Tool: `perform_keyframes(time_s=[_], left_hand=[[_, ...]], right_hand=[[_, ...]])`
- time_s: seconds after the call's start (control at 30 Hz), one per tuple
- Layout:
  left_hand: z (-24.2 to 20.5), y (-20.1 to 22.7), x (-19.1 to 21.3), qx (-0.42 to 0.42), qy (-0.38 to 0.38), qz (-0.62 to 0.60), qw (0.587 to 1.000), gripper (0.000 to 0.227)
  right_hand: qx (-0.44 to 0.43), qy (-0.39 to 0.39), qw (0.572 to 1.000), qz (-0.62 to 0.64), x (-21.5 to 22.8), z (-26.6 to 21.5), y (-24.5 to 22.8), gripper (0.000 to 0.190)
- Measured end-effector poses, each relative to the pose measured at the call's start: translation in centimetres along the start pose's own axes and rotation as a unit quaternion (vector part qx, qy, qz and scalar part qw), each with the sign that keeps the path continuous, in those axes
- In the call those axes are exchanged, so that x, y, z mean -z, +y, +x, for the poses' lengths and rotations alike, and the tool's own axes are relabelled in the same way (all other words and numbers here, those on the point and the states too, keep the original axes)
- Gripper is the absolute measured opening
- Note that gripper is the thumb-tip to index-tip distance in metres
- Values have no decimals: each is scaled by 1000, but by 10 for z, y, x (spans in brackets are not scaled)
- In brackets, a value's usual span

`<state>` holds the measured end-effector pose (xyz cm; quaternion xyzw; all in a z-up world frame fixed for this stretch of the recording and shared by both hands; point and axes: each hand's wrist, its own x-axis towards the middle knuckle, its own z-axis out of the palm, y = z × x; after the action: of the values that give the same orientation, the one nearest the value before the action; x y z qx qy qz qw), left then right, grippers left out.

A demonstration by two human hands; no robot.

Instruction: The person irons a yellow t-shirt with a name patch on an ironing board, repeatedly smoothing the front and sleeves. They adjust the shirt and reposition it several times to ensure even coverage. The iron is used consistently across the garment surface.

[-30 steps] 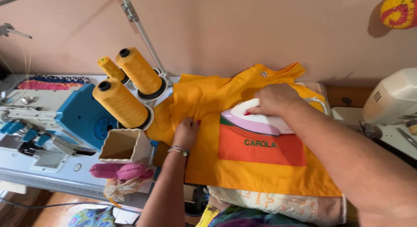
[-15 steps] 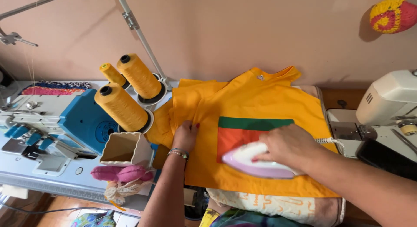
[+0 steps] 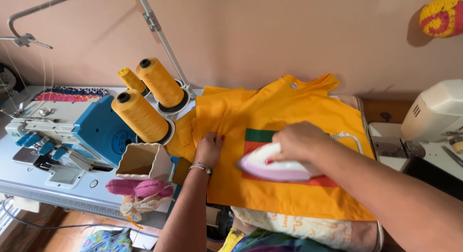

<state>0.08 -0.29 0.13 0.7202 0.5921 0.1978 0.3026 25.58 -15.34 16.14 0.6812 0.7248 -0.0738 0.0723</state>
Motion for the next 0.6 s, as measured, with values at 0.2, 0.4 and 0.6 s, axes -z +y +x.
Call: perform_keyframes(time_s=[0.2,0.4,0.6], left_hand=[[-3,-1,0,-1,-4,3,1000,46],[-2,4,4,-8,0,1,1000,46],[-6,4,3,7,-11,-9,1000,46]], right_hand=[[-28,2,999,-26,0,-32,35,53],[-132,4,990,-41,19,-24,80,51],[-66,-65,996,-21,-14,-63,60,45]])
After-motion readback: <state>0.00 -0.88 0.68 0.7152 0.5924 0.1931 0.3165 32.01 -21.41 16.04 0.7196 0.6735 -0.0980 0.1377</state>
